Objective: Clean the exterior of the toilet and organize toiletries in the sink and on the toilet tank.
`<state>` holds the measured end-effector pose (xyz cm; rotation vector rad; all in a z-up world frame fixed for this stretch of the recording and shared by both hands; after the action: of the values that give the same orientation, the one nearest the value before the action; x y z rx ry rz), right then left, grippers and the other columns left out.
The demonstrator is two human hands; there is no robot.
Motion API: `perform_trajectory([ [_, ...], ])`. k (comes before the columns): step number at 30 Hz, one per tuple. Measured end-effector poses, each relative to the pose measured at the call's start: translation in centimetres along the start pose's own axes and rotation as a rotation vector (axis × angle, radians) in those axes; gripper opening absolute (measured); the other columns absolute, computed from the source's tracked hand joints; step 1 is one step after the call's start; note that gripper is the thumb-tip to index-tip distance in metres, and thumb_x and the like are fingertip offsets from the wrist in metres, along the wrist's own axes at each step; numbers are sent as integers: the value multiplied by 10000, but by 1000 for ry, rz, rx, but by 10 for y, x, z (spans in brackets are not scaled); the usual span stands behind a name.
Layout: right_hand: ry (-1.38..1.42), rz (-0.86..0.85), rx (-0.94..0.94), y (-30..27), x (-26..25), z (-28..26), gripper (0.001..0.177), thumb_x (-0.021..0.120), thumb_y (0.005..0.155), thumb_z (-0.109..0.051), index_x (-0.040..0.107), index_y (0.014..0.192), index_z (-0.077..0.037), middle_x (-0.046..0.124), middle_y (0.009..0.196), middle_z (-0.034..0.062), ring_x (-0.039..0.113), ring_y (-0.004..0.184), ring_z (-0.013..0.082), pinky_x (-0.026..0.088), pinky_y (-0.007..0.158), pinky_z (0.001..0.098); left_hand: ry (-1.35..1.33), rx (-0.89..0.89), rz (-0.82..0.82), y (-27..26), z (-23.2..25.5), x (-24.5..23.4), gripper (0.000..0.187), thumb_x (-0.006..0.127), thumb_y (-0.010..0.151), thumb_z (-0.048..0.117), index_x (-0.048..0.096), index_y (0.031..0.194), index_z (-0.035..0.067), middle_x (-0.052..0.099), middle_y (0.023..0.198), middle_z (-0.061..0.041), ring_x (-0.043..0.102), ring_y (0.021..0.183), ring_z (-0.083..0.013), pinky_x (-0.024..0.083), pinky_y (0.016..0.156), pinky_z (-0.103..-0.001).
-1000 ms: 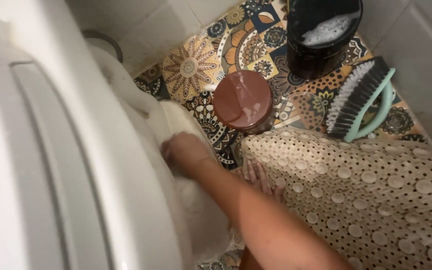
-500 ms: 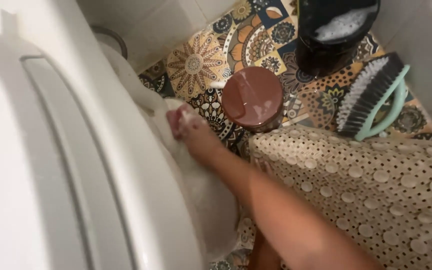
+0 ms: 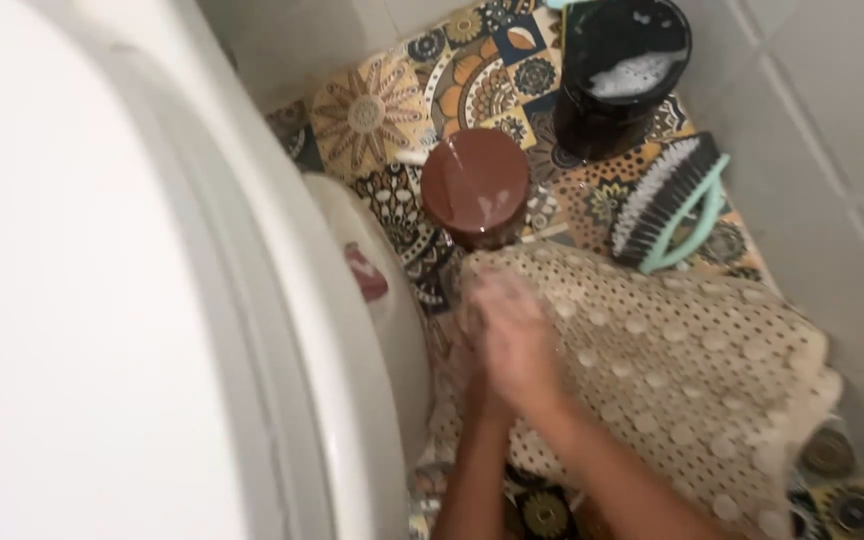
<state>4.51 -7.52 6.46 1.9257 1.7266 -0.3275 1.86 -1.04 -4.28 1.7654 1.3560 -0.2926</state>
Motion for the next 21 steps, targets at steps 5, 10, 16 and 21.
perform_trajectory([
  [5, -770, -323, -282, -5, -36, 41, 543, 335, 1028, -379, 335, 1531, -174, 182, 1673, -4, 98, 1579, 261, 180, 1191, 509, -930, 353, -528, 77, -68, -53, 810, 697, 752, 223, 431, 1508, 102, 383, 1652, -198, 430, 1373, -503, 455, 1007, -650],
  [10, -716, -732, -162, 27, -27, 25, 607, 159, 1036, -419, 154, 1607, -211, -26, 1732, 6, -84, 1556, 239, 27, 1225, 478, -912, -171, -1036, 161, -113, -75, 582, 441, 997, 109, 384, 1576, 141, 464, 1523, -198, 510, 1390, -333, 428, 1159, -393],
  [16, -638, -677, -266, 35, -18, 37, 617, 206, 1005, -345, 206, 1613, -240, 21, 1715, 7, -65, 1562, 208, -1, 1233, 459, -414, -269, -837, 181, -90, 19, 726, 511, 983, 253, 214, 1552, -87, 171, 1606, -337, 275, 1470, -476, 269, 1185, -500],
  [21, -673, -726, -250, 32, -6, 49, 602, 250, 1004, -323, 220, 1596, -217, 37, 1701, 22, -38, 1549, 222, 6, 1250, 436, -323, -302, -930, 198, -75, 40, 680, 498, 1032, 261, 251, 1560, -90, 184, 1654, -289, 326, 1455, -419, 366, 1115, -470],
])
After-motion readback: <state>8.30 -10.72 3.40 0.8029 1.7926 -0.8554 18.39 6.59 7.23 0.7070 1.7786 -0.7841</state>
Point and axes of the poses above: each hand's wrist, its own y-axis towards the middle knuckle, its own x-axis out of the palm, z = x × y, the point moved 2 cm from there along y, towards the middle knuckle
